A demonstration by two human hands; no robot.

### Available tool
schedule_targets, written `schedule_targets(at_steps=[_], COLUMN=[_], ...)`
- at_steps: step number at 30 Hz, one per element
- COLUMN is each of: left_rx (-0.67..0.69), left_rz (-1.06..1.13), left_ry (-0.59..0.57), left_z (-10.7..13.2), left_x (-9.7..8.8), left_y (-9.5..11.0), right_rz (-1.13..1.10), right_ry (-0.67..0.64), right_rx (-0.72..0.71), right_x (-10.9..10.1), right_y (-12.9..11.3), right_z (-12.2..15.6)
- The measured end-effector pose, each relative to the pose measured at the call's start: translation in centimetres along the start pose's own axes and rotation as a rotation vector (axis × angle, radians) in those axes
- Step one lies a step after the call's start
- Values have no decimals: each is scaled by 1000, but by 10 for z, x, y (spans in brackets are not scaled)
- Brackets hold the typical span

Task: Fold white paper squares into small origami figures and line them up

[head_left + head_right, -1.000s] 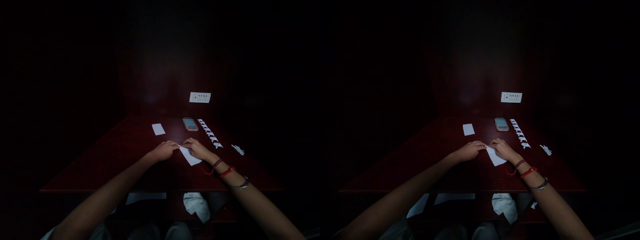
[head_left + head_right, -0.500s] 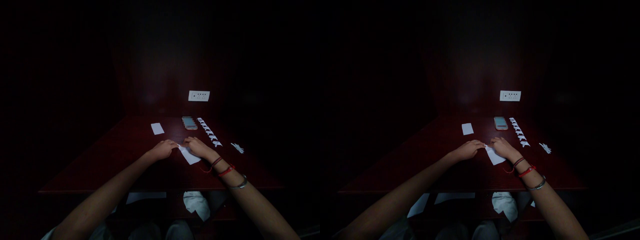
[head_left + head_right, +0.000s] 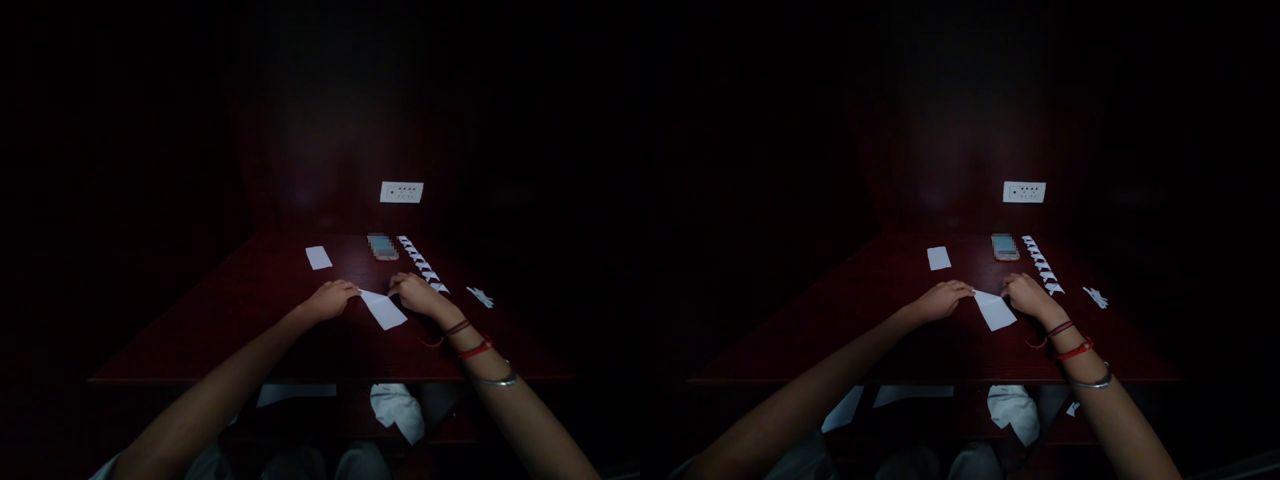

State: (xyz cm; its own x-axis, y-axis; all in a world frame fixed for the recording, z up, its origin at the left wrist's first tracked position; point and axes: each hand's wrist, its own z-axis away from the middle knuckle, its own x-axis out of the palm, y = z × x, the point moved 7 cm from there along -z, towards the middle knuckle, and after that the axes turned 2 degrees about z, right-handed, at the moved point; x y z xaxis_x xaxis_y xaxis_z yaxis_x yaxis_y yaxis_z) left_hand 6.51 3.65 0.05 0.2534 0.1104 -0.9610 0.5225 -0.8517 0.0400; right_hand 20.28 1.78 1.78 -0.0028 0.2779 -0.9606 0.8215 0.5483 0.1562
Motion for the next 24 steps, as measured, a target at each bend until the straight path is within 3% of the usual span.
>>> schedule_targets(at_steps=[3,6,10,15,20,24], left_rx=[31,41,33,-22,-70,-68], left_rz=[7,2,-7,66,204,264], left_ry=[12,39,85,125,157,161], left_z=[-1,-3,-7,-12,-15,-16], left_x=[0,-2,-4,-4,-1,-1], left_y=[2,3,6,3,-4,-6], right_rz=[-96,-211,-299,-329,-324,-317], right_ry=[123,210,168,85,40,78], right_rx=[44,25,20,145,204,183], right_x=[-6,-8,5,20,22,14], right_y=[8,0,-11,-4,-7,-13], right_z=[0,-6,-20,-25,-25,-26])
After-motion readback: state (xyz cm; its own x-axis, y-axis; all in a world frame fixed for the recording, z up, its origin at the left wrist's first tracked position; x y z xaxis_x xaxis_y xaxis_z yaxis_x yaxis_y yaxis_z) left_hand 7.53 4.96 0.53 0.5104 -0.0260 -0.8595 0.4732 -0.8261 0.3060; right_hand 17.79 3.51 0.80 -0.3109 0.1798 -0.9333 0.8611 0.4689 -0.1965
